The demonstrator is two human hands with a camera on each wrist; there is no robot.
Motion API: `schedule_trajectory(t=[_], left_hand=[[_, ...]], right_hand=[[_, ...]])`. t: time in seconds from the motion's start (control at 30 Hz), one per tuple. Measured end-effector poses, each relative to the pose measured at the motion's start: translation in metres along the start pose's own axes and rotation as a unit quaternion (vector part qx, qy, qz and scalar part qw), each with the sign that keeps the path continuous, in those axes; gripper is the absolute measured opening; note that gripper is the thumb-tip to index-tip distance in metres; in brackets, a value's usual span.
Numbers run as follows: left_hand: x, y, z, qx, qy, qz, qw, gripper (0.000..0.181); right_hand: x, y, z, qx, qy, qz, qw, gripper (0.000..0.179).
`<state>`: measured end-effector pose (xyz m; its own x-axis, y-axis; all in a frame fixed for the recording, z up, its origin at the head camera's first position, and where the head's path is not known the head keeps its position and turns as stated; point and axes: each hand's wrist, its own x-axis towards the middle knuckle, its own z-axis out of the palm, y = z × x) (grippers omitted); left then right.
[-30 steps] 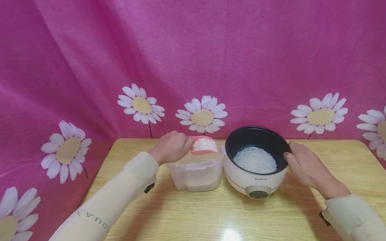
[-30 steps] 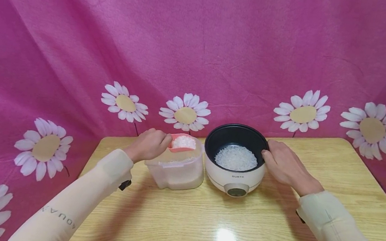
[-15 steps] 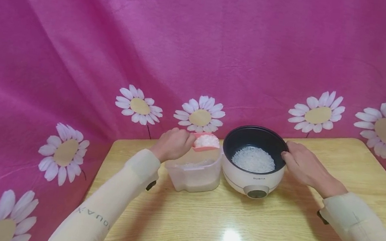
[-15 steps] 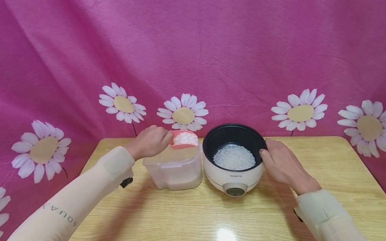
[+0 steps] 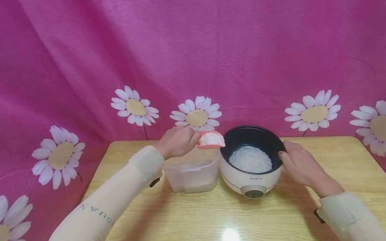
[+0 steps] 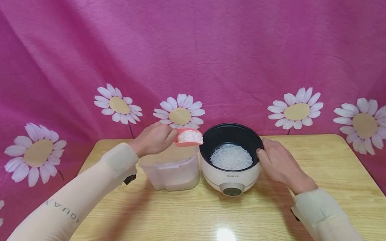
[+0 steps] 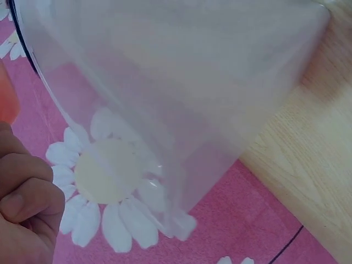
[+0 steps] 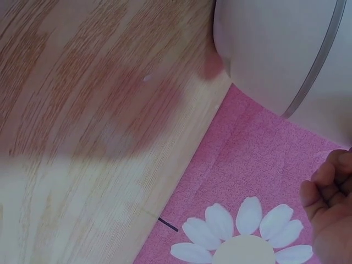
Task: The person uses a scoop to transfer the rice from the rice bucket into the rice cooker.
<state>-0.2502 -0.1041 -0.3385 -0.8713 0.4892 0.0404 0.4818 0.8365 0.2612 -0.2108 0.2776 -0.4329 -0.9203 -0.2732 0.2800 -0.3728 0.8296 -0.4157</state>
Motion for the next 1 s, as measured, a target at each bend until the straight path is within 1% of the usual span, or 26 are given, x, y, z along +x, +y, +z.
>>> schedule_trajectory(t=[0.23, 0.43, 0.57, 0.73, 1.0], left_hand=[[0.009, 0.007, 0.001, 0.01, 0.007, 0.013, 0.9998, 0.048], [0.016, 0.014, 0.002, 0.012, 0.005, 0.013, 0.9998, 0.046], [0.021, 0.018, 0.003, 0.019, 0.006, 0.021, 0.9996, 0.046], [0.025, 0.023, 0.004, 0.032, 0.01, 0.036, 0.9988, 0.047], [0.032, 0.031, 0.005, 0.068, 0.008, 0.057, 0.9961, 0.041]], right_hand=[[0.0, -0.001, -0.001, -0.005, -0.005, 0.002, 1.0, 0.02], [-0.001, 0.0, -0.001, -0.004, 0.003, -0.003, 1.0, 0.019], [-0.001, -0.001, -0.001, -0.001, 0.007, -0.003, 1.0, 0.019], [-0.001, -0.001, -0.001, 0.001, 0.006, -0.001, 1.0, 0.019], [-0.001, 0.0, -0.002, 0.008, -0.001, 0.007, 0.9999, 0.021]])
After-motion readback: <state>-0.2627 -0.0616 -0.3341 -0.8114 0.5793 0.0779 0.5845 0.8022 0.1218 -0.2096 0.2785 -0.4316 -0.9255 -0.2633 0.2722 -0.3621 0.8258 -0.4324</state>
